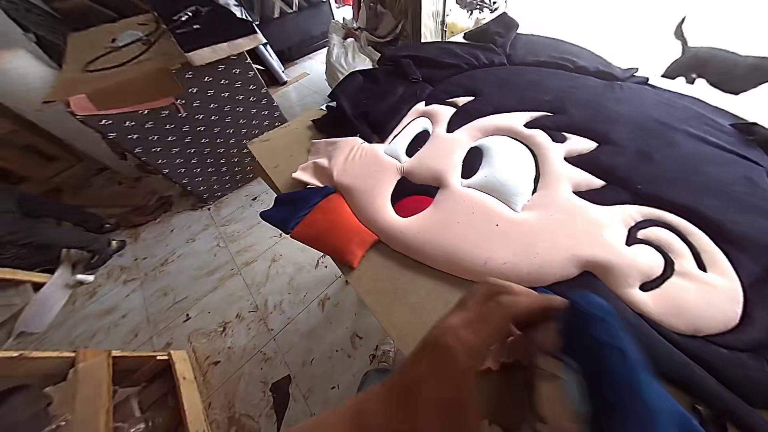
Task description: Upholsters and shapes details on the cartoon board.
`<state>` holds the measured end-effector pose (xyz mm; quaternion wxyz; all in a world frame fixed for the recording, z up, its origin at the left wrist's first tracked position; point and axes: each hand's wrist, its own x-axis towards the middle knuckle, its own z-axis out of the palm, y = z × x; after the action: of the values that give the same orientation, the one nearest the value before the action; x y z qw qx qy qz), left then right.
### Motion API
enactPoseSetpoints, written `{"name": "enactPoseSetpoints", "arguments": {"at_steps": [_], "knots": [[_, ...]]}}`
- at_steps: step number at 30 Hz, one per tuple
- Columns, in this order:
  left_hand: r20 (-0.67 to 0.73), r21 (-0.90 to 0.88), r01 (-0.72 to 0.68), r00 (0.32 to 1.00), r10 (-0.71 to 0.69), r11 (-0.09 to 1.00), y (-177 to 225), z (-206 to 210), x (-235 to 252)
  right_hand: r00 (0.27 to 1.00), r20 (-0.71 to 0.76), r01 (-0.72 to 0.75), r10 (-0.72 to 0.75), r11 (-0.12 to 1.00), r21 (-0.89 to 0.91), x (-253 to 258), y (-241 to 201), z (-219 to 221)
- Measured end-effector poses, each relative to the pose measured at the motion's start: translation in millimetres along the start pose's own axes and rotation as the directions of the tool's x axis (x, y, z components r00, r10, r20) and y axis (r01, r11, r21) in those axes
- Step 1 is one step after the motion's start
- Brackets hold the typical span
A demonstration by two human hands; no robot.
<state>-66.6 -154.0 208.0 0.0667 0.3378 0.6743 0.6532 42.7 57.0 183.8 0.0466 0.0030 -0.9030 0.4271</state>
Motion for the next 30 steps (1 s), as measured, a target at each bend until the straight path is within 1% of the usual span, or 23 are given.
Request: {"name": "enactPoseSetpoints", "arguments": {"at_steps": [1, 2, 3, 4, 5, 6, 7, 8, 9, 10, 11, 12, 13, 14, 15, 16, 18, 22, 25, 28, 30], "knots": [[-0.038, -0.180, 0.021, 0.999, -0.028, 0.983, -6, -18, -11, 0.985, -0.004, 0.172, -0.172, 0.985, 0.023, 10, 2, 31], [-0.089, -0.339, 0.030, 0.994, -0.063, 0.940, -19, -33, -24, 0.964, 0.010, 0.264, -0.265, 0.964, 0.030, 21, 4, 57], [-0.146, -0.491, 0.019, 0.984, -0.103, 0.871, -35, -44, -37, 0.955, 0.038, 0.292, -0.293, 0.956, 0.032, 31, 2, 78], [-0.179, -0.618, 0.007, 0.972, -0.150, 0.786, -52, -55, -46, 0.957, 0.064, 0.284, -0.284, 0.959, 0.020, 40, -3, 94], [-0.191, -0.691, -0.001, 0.965, -0.181, 0.723, -68, -71, -56, 0.963, 0.088, 0.260, -0.257, 0.965, -0.027, 49, -8, 108], [-0.199, -0.631, 0.021, 0.962, -0.189, 0.775, -84, -94, -69, 0.970, 0.107, 0.229, -0.217, 0.967, -0.111, 59, -10, 119], [-0.233, -0.484, 0.096, 0.944, -0.234, 0.870, -98, -122, -83, 0.976, 0.126, 0.200, -0.176, 0.956, -0.214, 69, -9, 128], [-0.267, -0.359, 0.187, 0.918, -0.293, 0.914, -114, -150, -92, 0.978, 0.148, 0.187, -0.145, 0.928, -0.323, 79, -5, 134], [-0.273, -0.228, 0.259, 0.908, -0.317, 0.939, -134, -181, -95, 0.977, 0.167, 0.194, -0.134, 0.883, -0.428, 90, 3, 141], [-0.268, -0.059, 0.313, 0.910, -0.317, 0.948, -152, -211, -96, 0.975, 0.180, 0.207, -0.132, 0.836, -0.508, 100, 13, 149], [-0.250, 0.161, 0.347, 0.920, -0.302, 0.924, -168, -237, -95, 0.973, 0.188, 0.219, -0.135, 0.801, -0.557, 108, 25, 158], [-0.207, 0.381, 0.332, 0.940, -0.271, 0.863, -179, -258, -93, 0.972, 0.193, 0.226, -0.136, 0.779, -0.586, 113, 35, 166], [-0.136, 0.565, 0.258, 0.966, -0.221, 0.783, -190, -274, -87, 0.971, 0.195, 0.227, -0.135, 0.766, -0.602, 120, 43, 173], [-0.037, 0.684, 0.146, 0.985, -0.167, 0.715, -200, -287, -78, 0.972, 0.193, 0.224, -0.131, 0.756, -0.615, 126, 49, 179], [0.075, 0.745, 0.027, 0.989, -0.124, 0.666, -208, -295, -68, 0.974, 0.191, 0.217, -0.123, 0.748, -0.627, 129, 53, 184], [0.175, 0.767, -0.079, 0.981, -0.089, 0.637, -216, -301, -58, 0.976, 0.189, 0.209, -0.112, 0.741, -0.639, 132, 55, 187], [0.314, 0.764, -0.214, 0.947, -0.062, 0.608, -229, -304, -38, 0.978, 0.191, 0.190, -0.083, 0.731, -0.655, 134, 55, 188], [0.463, 0.734, -0.340, 0.884, -0.067, 0.588, -245, -302, -13, 0.984, 0.177, 0.146, -0.035, 0.729, -0.669, 130, 60, 189], [0.485, 0.732, -0.368, 0.873, -0.058, 0.573, -253, -300, -8, 0.986, 0.167, 0.127, -0.021, 0.742, -0.658, 131, 65, 192], [0.483, 0.740, -0.369, 0.873, -0.063, 0.562, -256, -298, -10, 0.990, 0.135, 0.123, -0.048, 0.765, -0.632, 133, 68, 196], [0.476, 0.744, -0.359, 0.877, -0.070, 0.563, -256, -297, -10, 0.988, 0.138, 0.137, -0.064, 0.772, -0.620, 135, 68, 195]]}}
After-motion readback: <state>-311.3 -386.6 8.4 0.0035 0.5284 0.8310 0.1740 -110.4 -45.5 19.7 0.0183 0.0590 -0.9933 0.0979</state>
